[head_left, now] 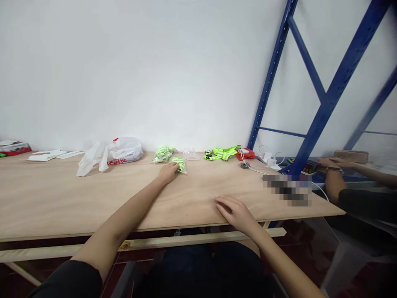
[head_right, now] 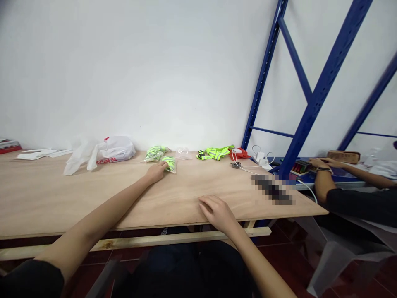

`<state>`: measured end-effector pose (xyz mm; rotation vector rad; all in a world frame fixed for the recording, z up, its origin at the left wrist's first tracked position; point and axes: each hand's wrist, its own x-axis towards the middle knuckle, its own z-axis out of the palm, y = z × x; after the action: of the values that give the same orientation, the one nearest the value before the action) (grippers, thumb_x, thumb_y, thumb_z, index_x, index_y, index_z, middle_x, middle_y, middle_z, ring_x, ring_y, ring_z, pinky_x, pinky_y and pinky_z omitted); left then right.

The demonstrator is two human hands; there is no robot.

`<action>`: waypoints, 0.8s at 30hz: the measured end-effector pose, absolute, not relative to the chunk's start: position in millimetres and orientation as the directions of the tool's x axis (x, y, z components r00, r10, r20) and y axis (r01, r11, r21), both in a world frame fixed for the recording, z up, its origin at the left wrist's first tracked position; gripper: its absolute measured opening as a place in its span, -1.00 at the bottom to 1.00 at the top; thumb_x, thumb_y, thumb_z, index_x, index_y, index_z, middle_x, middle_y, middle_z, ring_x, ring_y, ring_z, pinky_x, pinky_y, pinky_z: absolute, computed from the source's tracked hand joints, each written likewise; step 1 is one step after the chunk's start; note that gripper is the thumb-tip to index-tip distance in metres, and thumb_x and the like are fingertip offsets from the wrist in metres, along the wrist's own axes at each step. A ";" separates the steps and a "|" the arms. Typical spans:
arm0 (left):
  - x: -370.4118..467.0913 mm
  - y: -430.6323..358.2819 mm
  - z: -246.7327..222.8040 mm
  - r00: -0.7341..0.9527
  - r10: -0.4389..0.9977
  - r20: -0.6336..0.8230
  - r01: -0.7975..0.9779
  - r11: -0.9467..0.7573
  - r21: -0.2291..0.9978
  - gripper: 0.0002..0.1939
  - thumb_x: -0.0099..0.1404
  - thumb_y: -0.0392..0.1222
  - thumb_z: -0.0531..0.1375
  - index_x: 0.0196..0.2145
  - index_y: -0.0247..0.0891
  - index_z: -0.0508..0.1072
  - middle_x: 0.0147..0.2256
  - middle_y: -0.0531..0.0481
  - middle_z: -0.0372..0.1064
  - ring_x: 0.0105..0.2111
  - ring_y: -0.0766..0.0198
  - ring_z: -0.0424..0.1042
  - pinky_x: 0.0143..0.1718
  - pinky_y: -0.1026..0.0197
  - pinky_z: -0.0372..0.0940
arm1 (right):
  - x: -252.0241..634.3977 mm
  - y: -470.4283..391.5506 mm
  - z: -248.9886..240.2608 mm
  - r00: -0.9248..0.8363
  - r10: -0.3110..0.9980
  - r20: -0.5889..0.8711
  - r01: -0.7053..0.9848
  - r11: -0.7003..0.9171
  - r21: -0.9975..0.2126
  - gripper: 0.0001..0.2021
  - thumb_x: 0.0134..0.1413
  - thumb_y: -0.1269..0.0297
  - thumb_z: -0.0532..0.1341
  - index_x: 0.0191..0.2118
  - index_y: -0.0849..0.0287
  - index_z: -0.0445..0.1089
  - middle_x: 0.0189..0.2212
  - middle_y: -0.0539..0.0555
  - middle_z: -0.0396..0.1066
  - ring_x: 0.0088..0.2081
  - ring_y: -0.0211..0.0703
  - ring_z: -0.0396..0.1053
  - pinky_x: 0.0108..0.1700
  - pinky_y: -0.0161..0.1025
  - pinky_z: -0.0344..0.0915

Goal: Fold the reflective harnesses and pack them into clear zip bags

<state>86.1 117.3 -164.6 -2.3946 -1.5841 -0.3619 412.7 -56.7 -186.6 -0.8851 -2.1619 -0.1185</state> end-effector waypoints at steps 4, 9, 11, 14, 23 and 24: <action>88.6 135.9 -166.6 0.313 0.878 0.363 0.948 -0.314 -0.057 -0.54 0.27 -0.44 0.02 0.10 -0.24 0.37 0.23 -0.25 0.25 0.30 -0.05 0.11 0.28 -0.21 -0.03 | 412.7 -57.2 -185.3 -0.470 0.546 0.694 0.619 0.764 -0.182 -0.79 0.30 0.38 0.13 -0.11 0.10 0.52 -0.21 0.10 0.61 -0.19 -0.06 0.57 -0.11 -0.12 0.52; 91.9 136.7 -170.0 0.272 0.871 0.410 0.959 -0.281 -0.038 -0.58 0.38 -0.27 0.00 0.16 -0.31 0.29 0.33 -0.37 0.04 0.35 -0.19 -0.05 0.28 -0.33 -0.16 | 413.5 -56.1 -185.9 -0.472 0.543 0.695 0.617 0.766 -0.179 -0.80 0.30 0.37 0.14 -0.12 0.09 0.52 -0.22 0.11 0.61 -0.20 -0.06 0.56 -0.13 -0.11 0.50; 93.1 133.5 -169.1 0.288 0.865 0.411 0.953 -0.301 -0.035 -0.61 0.41 -0.18 -0.01 0.13 -0.31 0.31 0.27 -0.37 0.14 0.29 -0.19 0.06 0.26 -0.26 -0.06 | 413.7 -55.9 -185.7 -0.475 0.546 0.690 0.618 0.765 -0.181 -0.80 0.30 0.37 0.14 -0.13 0.09 0.52 -0.23 0.11 0.61 -0.21 -0.06 0.55 -0.14 -0.10 0.50; 94.9 132.2 -166.8 0.311 0.873 0.375 0.945 -0.327 -0.022 -0.64 0.45 -0.09 -0.06 0.01 -0.30 0.39 0.05 -0.33 0.37 0.10 -0.12 0.31 0.14 -0.11 0.14 | 413.3 -56.3 -184.9 -0.484 0.542 0.687 0.611 0.772 -0.178 -0.81 0.30 0.37 0.14 -0.15 0.10 0.52 -0.25 0.11 0.61 -0.22 -0.06 0.55 -0.16 -0.11 0.49; 98.0 147.4 -165.7 0.234 0.922 0.308 0.967 -0.254 0.025 -0.57 0.47 -0.02 -0.13 -0.06 -0.32 0.41 -0.07 -0.28 0.47 -0.07 -0.04 0.44 -0.05 0.00 0.30 | 412.0 -57.0 -185.7 -0.486 0.554 0.676 0.615 0.766 -0.186 -0.80 0.32 0.34 0.13 -0.20 0.11 0.53 -0.29 0.11 0.60 -0.23 -0.07 0.54 -0.14 -0.12 0.48; 99.3 148.6 -166.2 0.215 0.926 0.309 0.971 -0.236 0.032 -0.57 0.47 -0.01 -0.12 -0.03 -0.33 0.40 -0.03 -0.30 0.45 -0.04 -0.07 0.43 -0.04 -0.02 0.30 | 412.2 -56.8 -185.9 -0.486 0.552 0.678 0.615 0.767 -0.184 -0.80 0.31 0.35 0.12 -0.20 0.12 0.53 -0.30 0.11 0.60 -0.24 -0.07 0.53 -0.14 -0.12 0.48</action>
<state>99.3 148.6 -166.2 -2.3116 -1.8265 -0.3966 412.2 -56.8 -185.9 -0.8661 -2.2017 -0.1068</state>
